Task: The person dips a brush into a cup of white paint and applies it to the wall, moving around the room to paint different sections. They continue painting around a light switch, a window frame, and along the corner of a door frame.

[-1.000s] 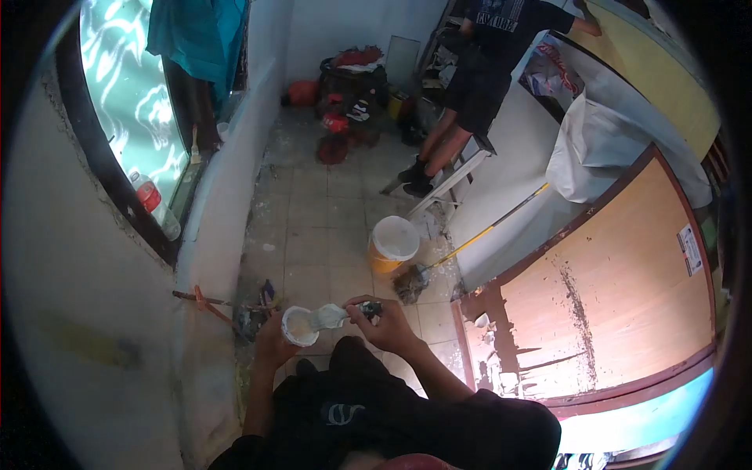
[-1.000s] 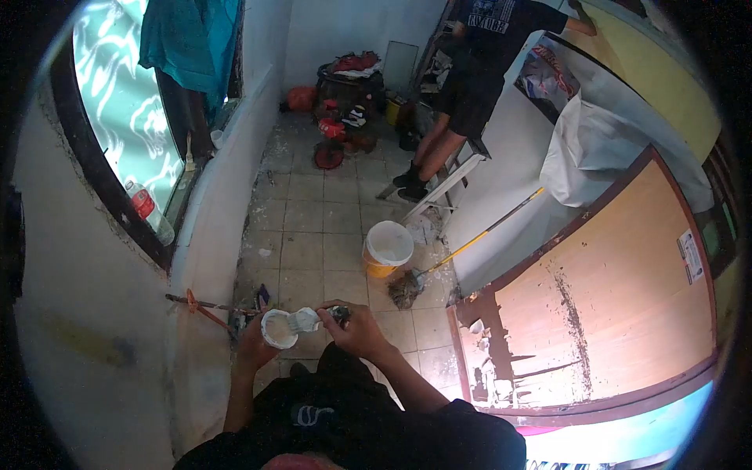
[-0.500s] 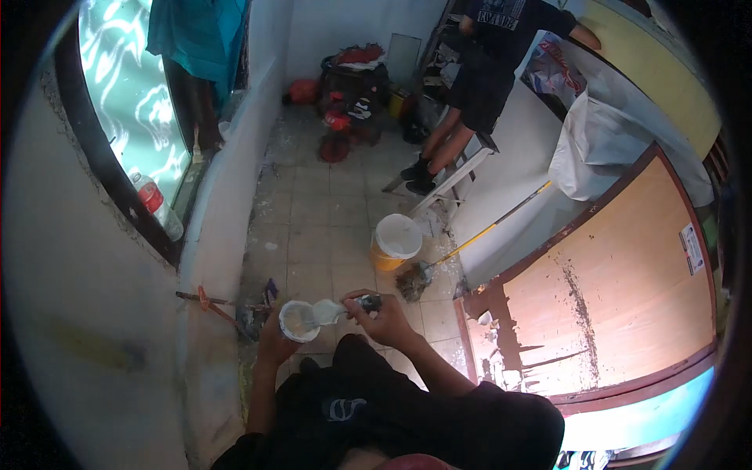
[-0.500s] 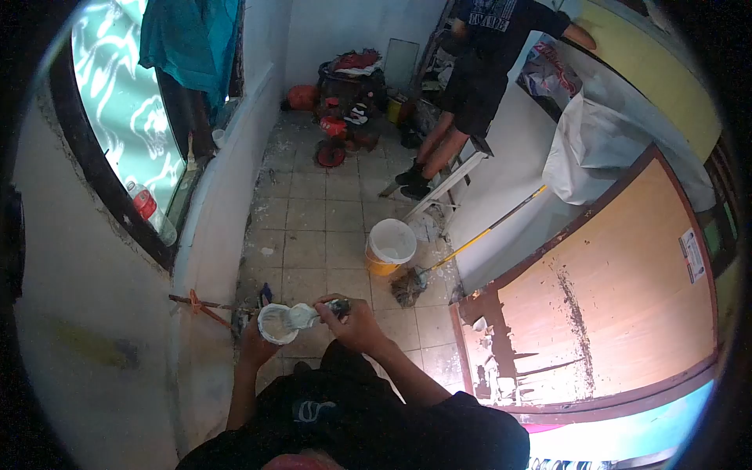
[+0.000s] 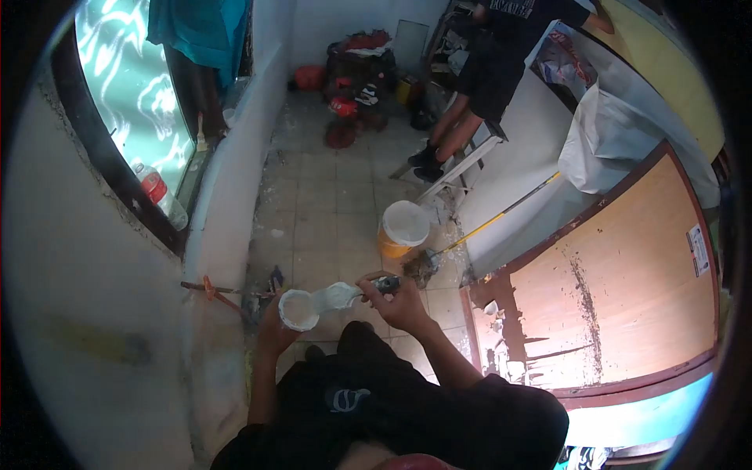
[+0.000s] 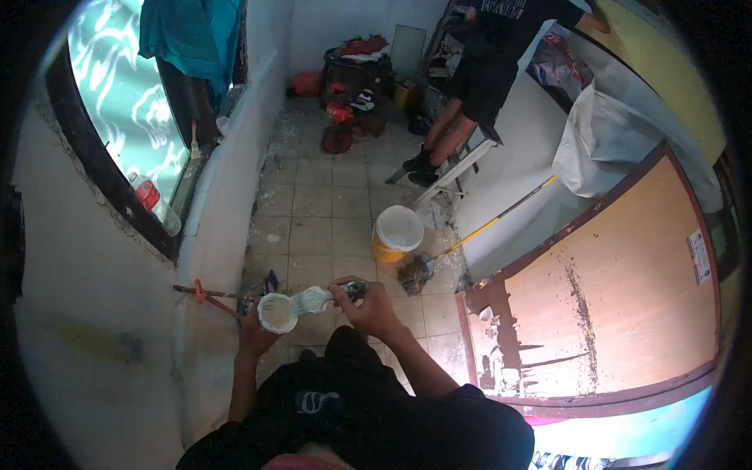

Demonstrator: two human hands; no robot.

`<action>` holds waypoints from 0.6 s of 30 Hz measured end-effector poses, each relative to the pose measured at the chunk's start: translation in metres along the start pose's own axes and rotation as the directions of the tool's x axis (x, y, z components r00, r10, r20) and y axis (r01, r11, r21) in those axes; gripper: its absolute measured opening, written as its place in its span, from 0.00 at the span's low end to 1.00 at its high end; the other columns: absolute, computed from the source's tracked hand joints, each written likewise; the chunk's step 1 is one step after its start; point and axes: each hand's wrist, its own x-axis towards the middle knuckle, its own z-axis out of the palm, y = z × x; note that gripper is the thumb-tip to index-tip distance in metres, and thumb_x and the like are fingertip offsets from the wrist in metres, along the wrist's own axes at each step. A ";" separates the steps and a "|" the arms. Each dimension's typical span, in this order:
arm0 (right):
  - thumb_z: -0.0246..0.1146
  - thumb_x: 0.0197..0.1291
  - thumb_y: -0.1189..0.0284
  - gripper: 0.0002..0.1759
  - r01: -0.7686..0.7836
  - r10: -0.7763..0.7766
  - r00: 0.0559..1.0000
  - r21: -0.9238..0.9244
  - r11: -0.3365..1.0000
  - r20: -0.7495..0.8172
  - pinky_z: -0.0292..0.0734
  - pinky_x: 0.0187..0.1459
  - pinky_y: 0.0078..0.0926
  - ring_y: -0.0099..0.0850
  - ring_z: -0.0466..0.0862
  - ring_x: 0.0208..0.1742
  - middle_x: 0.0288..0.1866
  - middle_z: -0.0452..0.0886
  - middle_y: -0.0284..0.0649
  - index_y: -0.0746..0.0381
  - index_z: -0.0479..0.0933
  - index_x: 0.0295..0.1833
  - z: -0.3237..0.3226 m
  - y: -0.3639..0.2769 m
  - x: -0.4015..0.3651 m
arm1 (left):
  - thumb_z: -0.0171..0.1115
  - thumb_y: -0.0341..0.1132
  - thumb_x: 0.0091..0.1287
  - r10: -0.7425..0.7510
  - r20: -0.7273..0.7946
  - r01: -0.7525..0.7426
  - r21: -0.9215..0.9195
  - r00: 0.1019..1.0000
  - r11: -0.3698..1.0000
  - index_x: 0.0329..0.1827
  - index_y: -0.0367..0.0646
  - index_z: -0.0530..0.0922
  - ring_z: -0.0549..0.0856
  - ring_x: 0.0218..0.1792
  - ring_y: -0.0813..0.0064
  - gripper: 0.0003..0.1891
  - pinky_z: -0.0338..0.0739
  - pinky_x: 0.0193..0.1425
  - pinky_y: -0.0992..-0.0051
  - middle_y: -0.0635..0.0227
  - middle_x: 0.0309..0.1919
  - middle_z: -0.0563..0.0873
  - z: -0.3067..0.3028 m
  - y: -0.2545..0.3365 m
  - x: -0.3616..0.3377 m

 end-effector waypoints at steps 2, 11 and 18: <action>0.70 0.77 0.63 0.15 -0.043 0.043 0.999 0.070 0.997 0.008 0.82 0.37 0.23 0.21 0.90 0.33 0.30 0.92 0.37 0.66 0.89 0.52 0.000 -0.002 0.000 | 0.88 0.35 0.54 0.009 -0.037 -0.008 0.035 0.999 0.999 0.62 0.42 0.83 0.90 0.57 0.51 0.32 0.84 0.64 0.59 0.56 0.54 0.91 -0.001 -0.004 0.000; 0.69 0.78 0.63 0.16 -0.054 0.049 0.996 0.065 0.996 0.070 0.83 0.37 0.25 0.23 0.89 0.32 0.34 0.93 0.39 0.65 0.89 0.53 0.018 0.004 0.003 | 0.87 0.36 0.55 0.152 0.002 -0.150 0.209 0.988 0.966 0.61 0.41 0.83 0.89 0.56 0.51 0.31 0.84 0.63 0.59 0.55 0.54 0.90 0.008 -0.009 0.006; 0.68 0.78 0.65 0.14 -0.048 0.047 0.999 0.114 0.992 0.017 0.84 0.36 0.24 0.22 0.89 0.31 0.33 0.93 0.39 0.66 0.89 0.53 0.010 0.011 0.004 | 0.86 0.33 0.56 -0.068 -0.002 0.068 -0.043 0.998 0.997 0.61 0.41 0.82 0.89 0.56 0.51 0.30 0.83 0.63 0.59 0.54 0.55 0.89 -0.007 -0.008 0.001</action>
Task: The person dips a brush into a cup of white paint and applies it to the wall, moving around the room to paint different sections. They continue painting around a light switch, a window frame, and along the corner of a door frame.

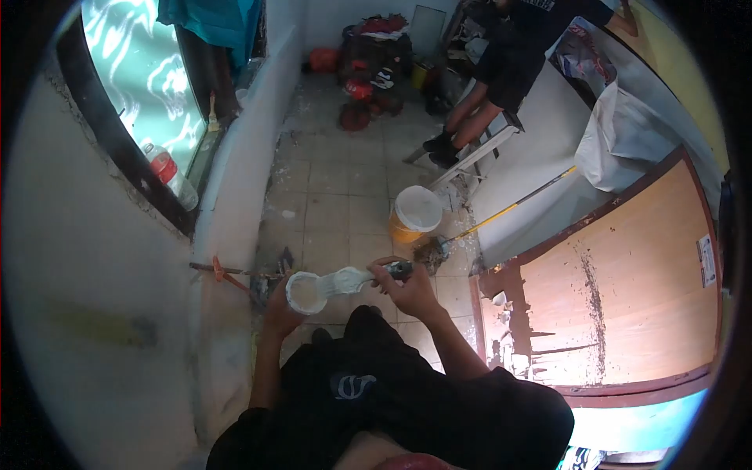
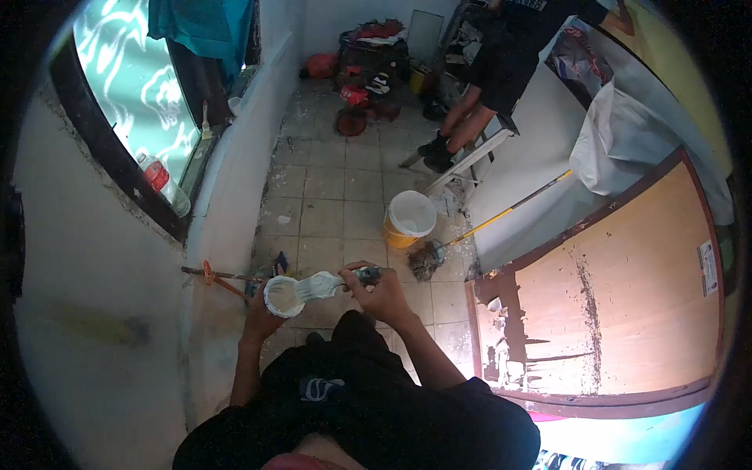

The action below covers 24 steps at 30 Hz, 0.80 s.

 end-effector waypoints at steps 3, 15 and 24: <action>0.68 0.79 0.66 0.13 -0.023 0.022 1.000 0.050 0.999 0.017 0.84 0.36 0.22 0.22 0.90 0.34 0.35 0.93 0.38 0.67 0.89 0.54 -0.005 0.002 0.003 | 0.85 0.34 0.57 0.031 -0.015 -0.030 0.025 0.999 0.999 0.62 0.42 0.82 0.90 0.57 0.52 0.30 0.83 0.63 0.60 0.54 0.54 0.90 -0.005 -0.012 -0.003; 0.67 0.80 0.64 0.15 -0.063 0.057 0.995 0.084 0.994 0.077 0.85 0.38 0.23 0.22 0.90 0.35 0.36 0.92 0.38 0.67 0.88 0.55 0.009 -0.006 0.008 | 0.84 0.33 0.60 0.028 -0.022 -0.026 0.059 0.999 0.998 0.64 0.41 0.83 0.91 0.59 0.55 0.29 0.85 0.63 0.61 0.56 0.57 0.91 -0.004 0.012 0.006; 0.68 0.79 0.69 0.12 0.050 -0.049 0.999 0.119 0.992 -0.016 0.86 0.37 0.23 0.26 0.92 0.39 0.43 0.92 0.42 0.69 0.87 0.54 -0.004 -0.009 0.008 | 0.85 0.37 0.57 0.053 -0.123 -0.038 0.125 0.991 0.991 0.65 0.41 0.82 0.88 0.61 0.49 0.32 0.83 0.66 0.56 0.53 0.60 0.88 -0.007 -0.038 -0.003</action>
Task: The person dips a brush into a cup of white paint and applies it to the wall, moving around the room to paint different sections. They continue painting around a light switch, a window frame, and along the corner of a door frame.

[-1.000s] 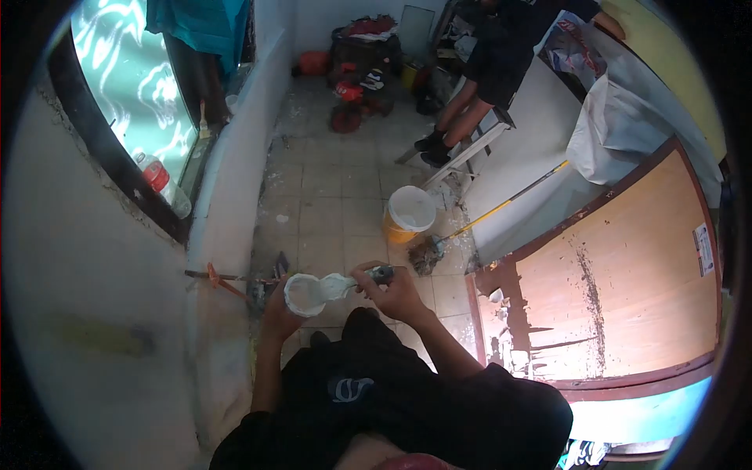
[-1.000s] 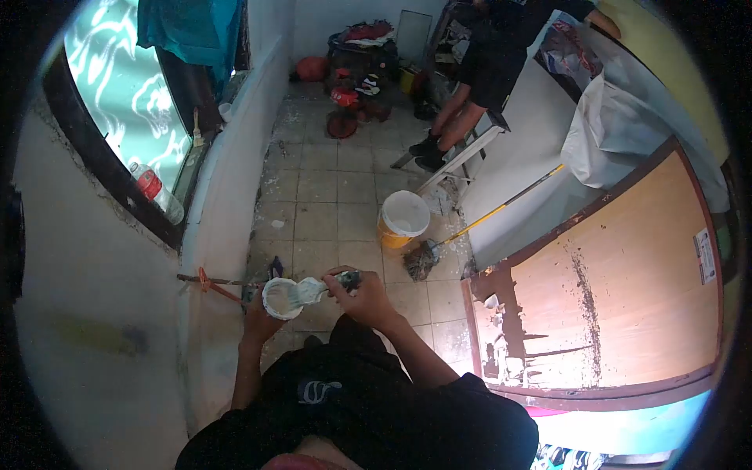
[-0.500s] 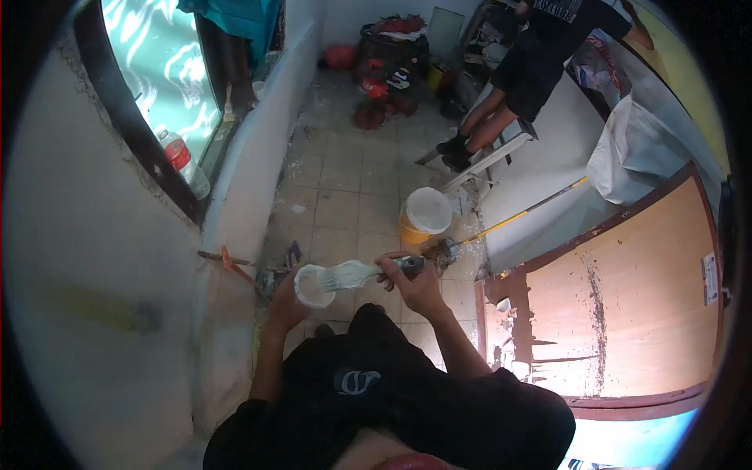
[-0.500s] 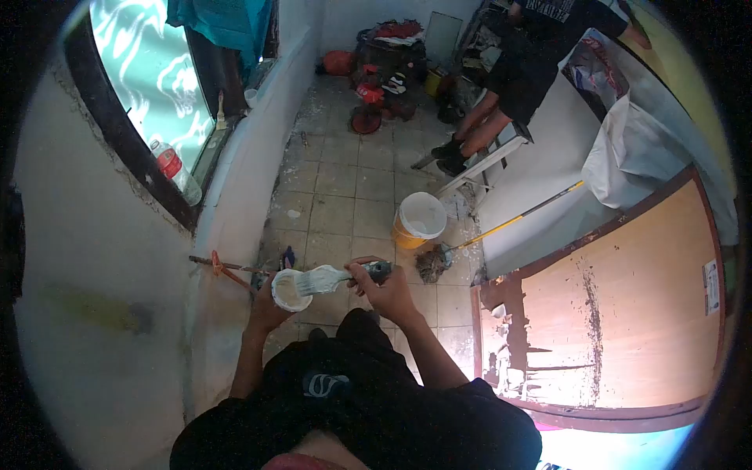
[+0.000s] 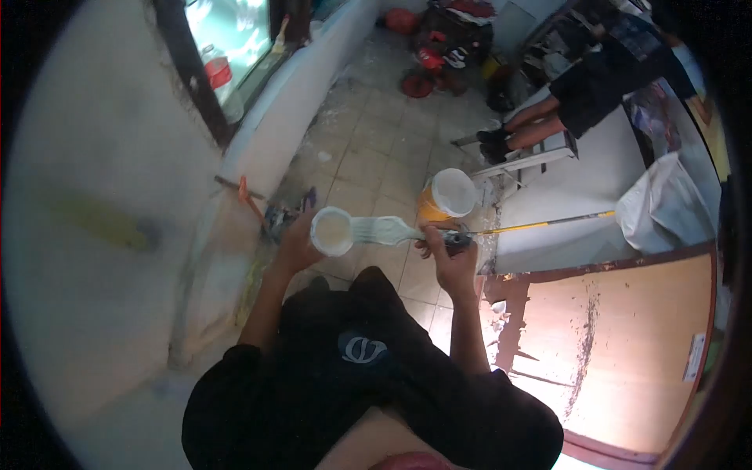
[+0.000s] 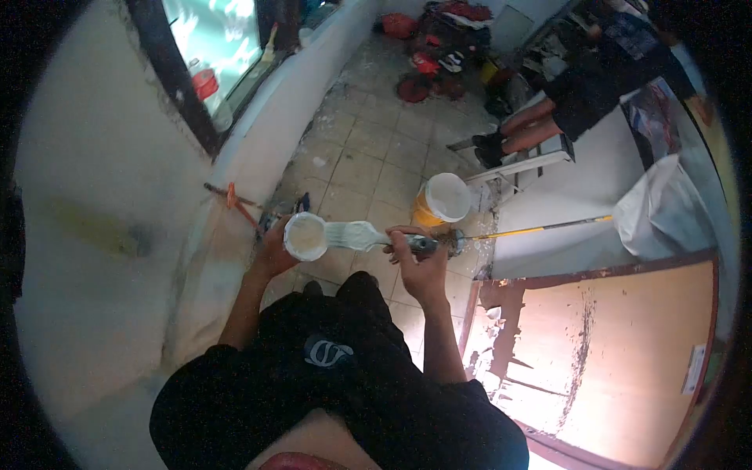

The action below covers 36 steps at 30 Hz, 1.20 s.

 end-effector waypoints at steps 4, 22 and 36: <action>0.67 0.80 0.70 0.12 0.004 -0.005 1.000 0.045 0.999 0.016 0.85 0.36 0.23 0.26 0.92 0.40 0.45 0.92 0.43 0.69 0.86 0.55 0.004 -0.002 0.001 | 0.89 0.39 0.55 0.082 0.031 -0.084 0.082 0.996 0.993 0.69 0.41 0.79 0.89 0.61 0.52 0.39 0.84 0.67 0.57 0.55 0.60 0.89 0.001 -0.005 0.003; 0.67 0.79 0.71 0.11 -0.022 0.028 0.992 -0.052 0.998 0.125 0.86 0.41 0.24 0.26 0.91 0.40 0.42 0.92 0.40 0.68 0.87 0.55 0.022 0.012 0.048 | 0.87 0.43 0.55 -0.057 0.077 0.050 0.085 0.995 0.995 0.69 0.42 0.80 0.88 0.63 0.46 0.39 0.83 0.67 0.55 0.51 0.62 0.88 -0.002 0.002 0.038; 0.69 0.77 0.68 0.12 0.005 0.003 0.958 -0.029 1.000 0.287 0.84 0.42 0.26 0.23 0.90 0.37 0.36 0.93 0.39 0.66 0.90 0.51 -0.069 0.040 0.189 | 0.85 0.48 0.56 -0.111 0.196 0.050 0.296 0.974 0.954 0.66 0.44 0.79 0.89 0.54 0.43 0.37 0.84 0.55 0.50 0.51 0.53 0.89 0.110 0.004 0.175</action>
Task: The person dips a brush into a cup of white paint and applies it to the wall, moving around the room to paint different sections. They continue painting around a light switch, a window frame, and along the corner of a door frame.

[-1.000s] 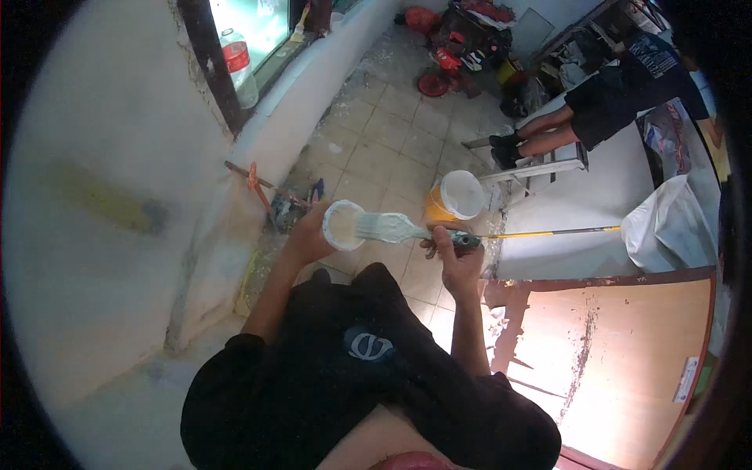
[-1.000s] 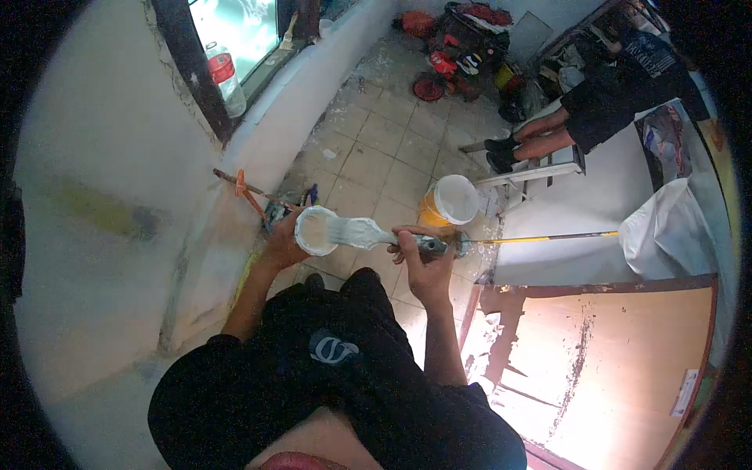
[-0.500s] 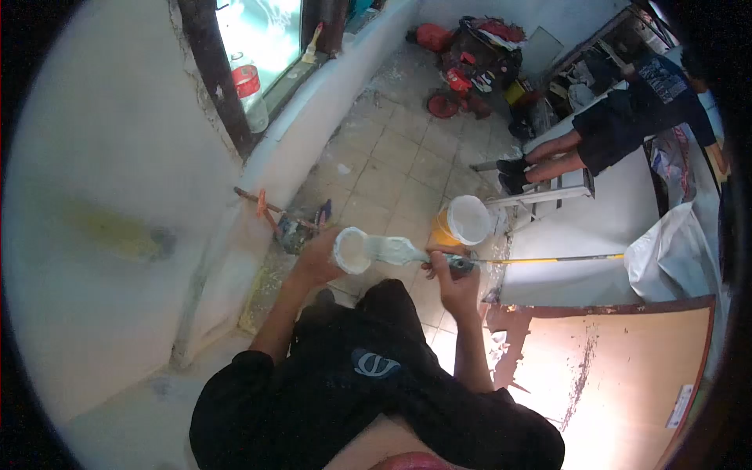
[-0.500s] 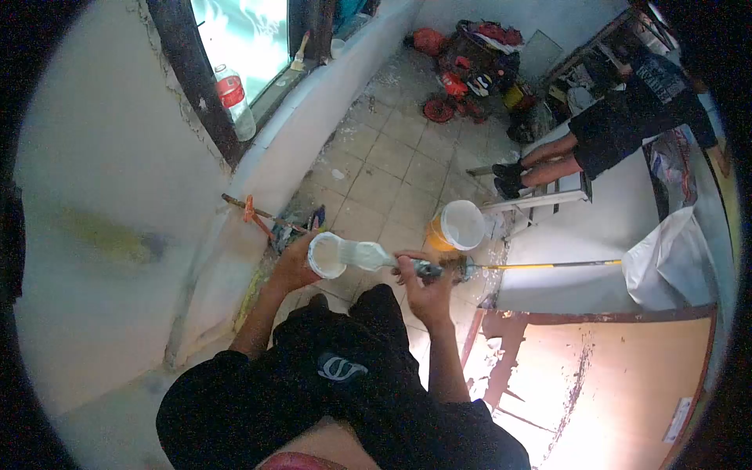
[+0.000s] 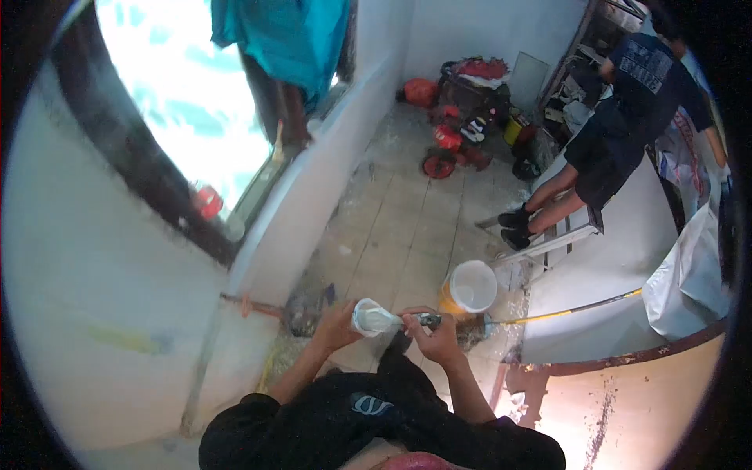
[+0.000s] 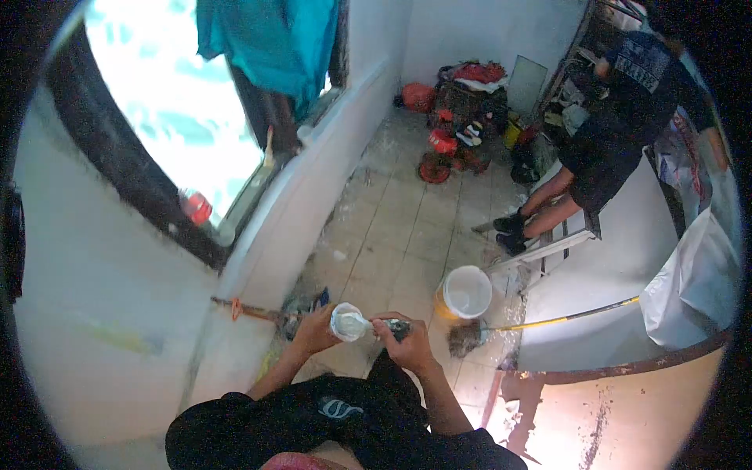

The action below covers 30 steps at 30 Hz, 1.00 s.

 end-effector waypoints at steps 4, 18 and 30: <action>0.68 0.78 0.67 0.11 -0.002 0.005 0.995 0.031 1.000 -0.099 0.84 0.40 0.24 0.22 0.89 0.35 0.34 0.92 0.35 0.64 0.90 0.52 -0.068 0.033 0.029 | 0.85 0.50 0.56 -0.007 0.099 -0.003 0.100 0.995 0.995 0.72 0.47 0.76 0.88 0.57 0.42 0.42 0.85 0.59 0.49 0.50 0.56 0.89 0.016 0.024 0.070; 0.70 0.76 0.66 0.13 0.057 -0.066 0.986 -0.068 0.996 -0.153 0.84 0.39 0.26 0.23 0.91 0.34 0.32 0.93 0.39 0.65 0.90 0.49 -0.220 0.067 0.100 | 0.84 0.53 0.60 -0.173 0.097 0.173 0.009 0.980 0.985 0.74 0.44 0.76 0.85 0.67 0.46 0.42 0.82 0.68 0.53 0.50 0.66 0.86 0.063 0.118 0.191; 0.70 0.77 0.68 0.14 0.027 -0.016 0.997 0.156 0.987 -0.076 0.84 0.35 0.25 0.24 0.89 0.31 0.33 0.92 0.40 0.70 0.89 0.49 -0.231 0.084 0.134 | 0.86 0.49 0.59 -0.081 0.003 0.081 -0.149 0.997 0.986 0.75 0.42 0.75 0.85 0.69 0.53 0.43 0.79 0.72 0.58 0.52 0.66 0.87 0.055 0.134 0.215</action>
